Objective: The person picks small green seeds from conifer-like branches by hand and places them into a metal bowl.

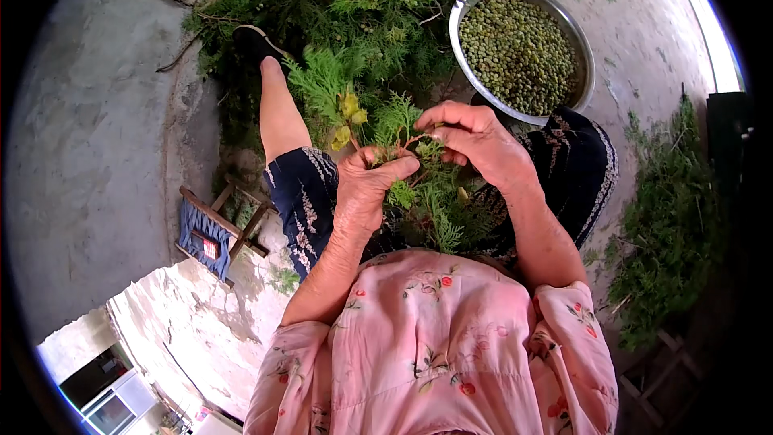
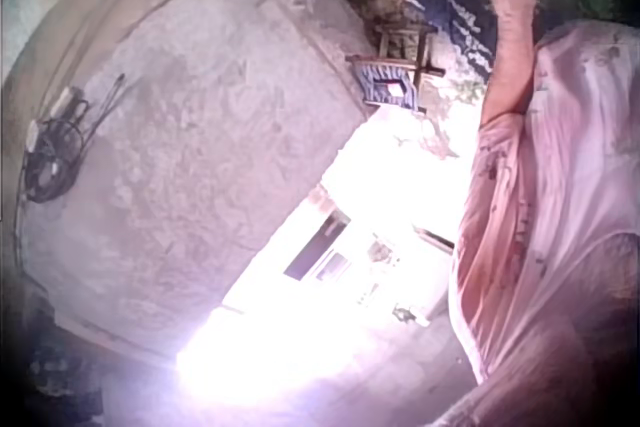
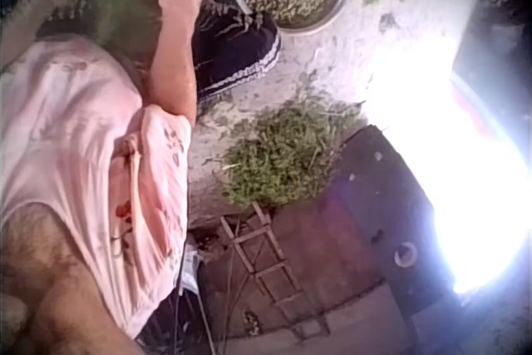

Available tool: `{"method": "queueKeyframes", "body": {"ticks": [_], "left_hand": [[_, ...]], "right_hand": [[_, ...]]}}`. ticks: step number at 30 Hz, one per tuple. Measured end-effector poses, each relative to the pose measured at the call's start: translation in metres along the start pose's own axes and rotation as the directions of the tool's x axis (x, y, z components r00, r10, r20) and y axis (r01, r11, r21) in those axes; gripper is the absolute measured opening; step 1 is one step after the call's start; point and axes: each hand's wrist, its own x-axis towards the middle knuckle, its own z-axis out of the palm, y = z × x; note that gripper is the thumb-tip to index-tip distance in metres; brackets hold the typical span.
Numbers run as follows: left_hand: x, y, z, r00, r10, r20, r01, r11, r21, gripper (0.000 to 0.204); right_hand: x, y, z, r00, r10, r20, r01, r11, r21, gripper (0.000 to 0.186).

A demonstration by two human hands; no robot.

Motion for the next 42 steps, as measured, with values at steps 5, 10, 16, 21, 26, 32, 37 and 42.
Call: {"method": "queueKeyframes", "body": {"ticks": [5, 10, 16, 21, 26, 32, 37, 42], "left_hand": [[0.002, 0.000, -0.002, 0.999, -0.012, -0.031, 0.010, 0.998, -0.056, 0.014], [0.001, 0.000, 0.001, 0.999, -0.017, -0.029, 0.014, 0.995, -0.102, 0.013], [0.003, 0.001, 0.000, 1.000, -0.017, -0.007, 0.017, 1.000, -0.024, 0.012], [0.012, -0.003, 0.002, 0.989, 0.123, -0.086, -0.124, 0.992, -0.005, 0.015], [0.018, -0.002, -0.011, 0.955, 0.172, -0.243, -0.211, 0.967, -0.145, 0.019], [0.043, 0.006, -0.025, 0.914, 0.385, -0.126, -0.398, 0.911, -0.106, 0.048], [0.051, 0.014, -0.024, 0.753, 0.627, -0.198, -0.541, 0.762, 0.357, 0.027], [0.064, 0.040, -0.037, 0.596, 0.786, 0.165, -0.436, 0.144, 0.888, 0.029]], "right_hand": [[0.001, -0.003, -0.005, 0.974, -0.091, 0.206, 0.116, 0.986, -0.117, 0.020], [0.005, 0.005, 0.000, 0.949, -0.236, 0.207, 0.280, 0.934, -0.222, 0.017], [0.006, 0.007, 0.007, 0.988, -0.077, 0.136, 0.117, 0.941, -0.318, 0.010], [0.019, 0.028, -0.002, 0.770, -0.634, -0.070, 0.319, 0.478, -0.819, 0.010], [0.024, 0.016, -0.046, 0.773, -0.256, -0.580, 0.106, 0.954, -0.280, 0.020], [0.036, 0.010, -0.147, 0.413, -0.740, -0.531, -0.338, 0.417, -0.844, 0.058], [0.022, 0.013, -0.138, 0.595, -0.461, -0.658, -0.076, 0.783, -0.617, 0.033], [0.007, -0.002, -0.040, 0.912, -0.169, -0.375, 0.088, 0.971, -0.224, 0.020]]}}
